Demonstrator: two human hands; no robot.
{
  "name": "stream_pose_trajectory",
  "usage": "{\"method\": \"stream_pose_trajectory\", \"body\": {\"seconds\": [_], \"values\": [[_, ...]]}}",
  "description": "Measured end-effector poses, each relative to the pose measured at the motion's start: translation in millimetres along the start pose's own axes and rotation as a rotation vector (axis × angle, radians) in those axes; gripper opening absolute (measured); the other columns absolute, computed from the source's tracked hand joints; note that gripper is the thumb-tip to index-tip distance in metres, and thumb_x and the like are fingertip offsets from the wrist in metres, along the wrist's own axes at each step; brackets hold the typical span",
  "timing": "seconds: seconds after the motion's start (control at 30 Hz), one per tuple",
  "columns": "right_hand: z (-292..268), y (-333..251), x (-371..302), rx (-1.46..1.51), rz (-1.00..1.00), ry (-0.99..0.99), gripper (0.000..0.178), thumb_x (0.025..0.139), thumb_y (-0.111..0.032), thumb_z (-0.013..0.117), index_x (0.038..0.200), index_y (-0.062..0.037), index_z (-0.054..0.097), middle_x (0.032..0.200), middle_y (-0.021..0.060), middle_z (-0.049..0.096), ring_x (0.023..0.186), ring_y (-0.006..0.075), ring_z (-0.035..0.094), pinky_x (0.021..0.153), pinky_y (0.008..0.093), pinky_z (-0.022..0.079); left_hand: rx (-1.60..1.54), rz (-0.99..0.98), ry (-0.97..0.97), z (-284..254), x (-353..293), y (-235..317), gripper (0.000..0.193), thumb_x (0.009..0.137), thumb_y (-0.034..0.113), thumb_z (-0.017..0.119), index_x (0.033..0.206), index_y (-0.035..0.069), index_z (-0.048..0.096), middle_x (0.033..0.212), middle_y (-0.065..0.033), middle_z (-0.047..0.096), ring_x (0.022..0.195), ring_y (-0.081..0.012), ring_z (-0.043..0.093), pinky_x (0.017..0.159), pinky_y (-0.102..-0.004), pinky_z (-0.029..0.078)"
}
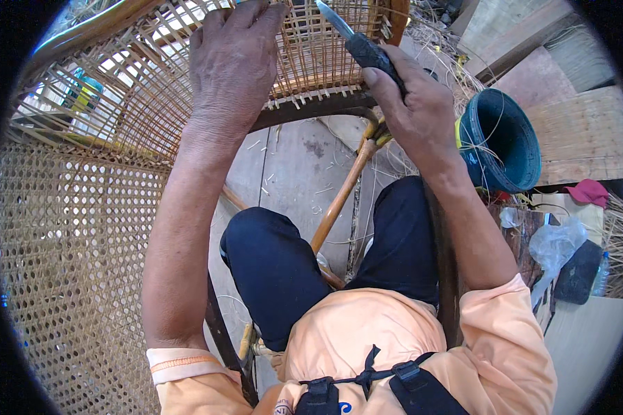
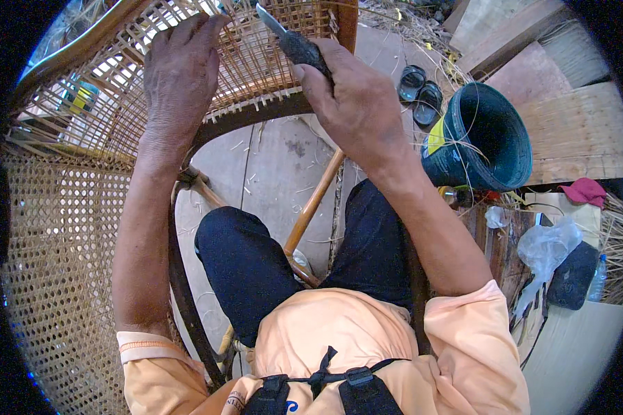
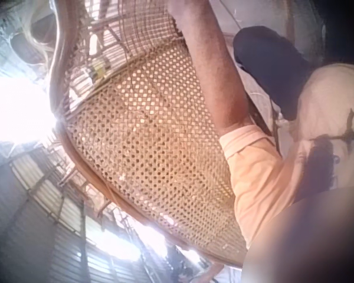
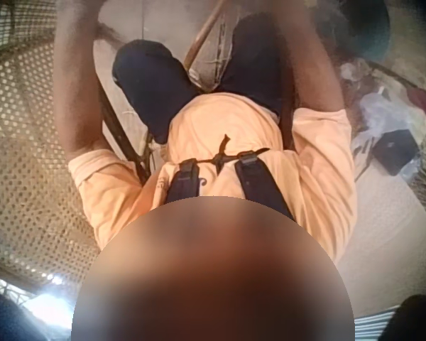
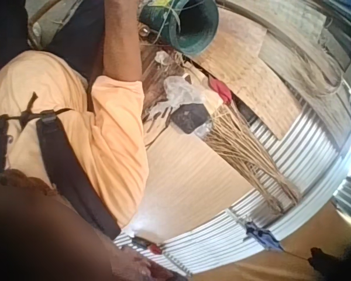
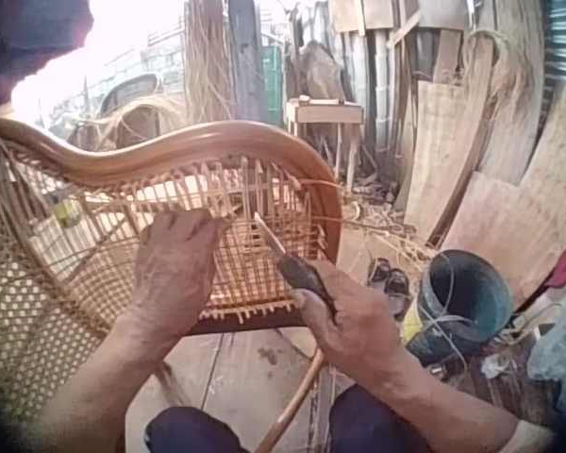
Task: The person trims rattan strands on a chair frame using a knife, hammer, and shears, applies adhesive using a swab, weaves rattan strips into the backrest by hand, and trims the strips with a knife.
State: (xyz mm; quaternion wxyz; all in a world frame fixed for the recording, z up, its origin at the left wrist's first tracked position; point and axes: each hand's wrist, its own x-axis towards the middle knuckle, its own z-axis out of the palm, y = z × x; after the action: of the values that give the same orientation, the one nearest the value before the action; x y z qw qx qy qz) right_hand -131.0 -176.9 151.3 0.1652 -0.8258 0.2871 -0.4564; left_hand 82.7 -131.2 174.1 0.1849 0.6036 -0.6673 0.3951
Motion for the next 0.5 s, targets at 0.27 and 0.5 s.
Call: {"method": "stream_pose_trajectory", "body": {"seconds": [0.27, 0.5], "values": [[9, 6, 6, -0.023, 0.02, -0.161, 0.03, 0.09, -0.025, 0.062, 0.11, -0.0026, 0.059, 0.08, 0.0163, 0.065, 0.065, 0.026, 0.066, 0.058, 0.0333, 0.051, -0.444, 0.057, 0.317, 11, 18, 5, 0.031, 0.079, 0.006, 0.059, 0.11, 0.009, 0.063, 0.104, -0.0084, 0.06, 0.093, -0.0268, 0.056, 0.082, -0.0407, 0.044], [10, 1, 4, 0.066, -0.132, 0.084, 0.028, 0.09, -0.025, 0.061, 0.108, -0.0032, 0.061, 0.079, 0.0175, 0.063, 0.067, 0.0266, 0.065, 0.059, 0.0331, 0.05, -0.086, -0.034, -0.005, 0, -8, 2, 0.033, 0.078, 0.003, 0.057, 0.111, 0.009, 0.062, 0.105, -0.0083, 0.058, 0.096, -0.028, 0.054, 0.085, -0.0415, 0.043]]}}
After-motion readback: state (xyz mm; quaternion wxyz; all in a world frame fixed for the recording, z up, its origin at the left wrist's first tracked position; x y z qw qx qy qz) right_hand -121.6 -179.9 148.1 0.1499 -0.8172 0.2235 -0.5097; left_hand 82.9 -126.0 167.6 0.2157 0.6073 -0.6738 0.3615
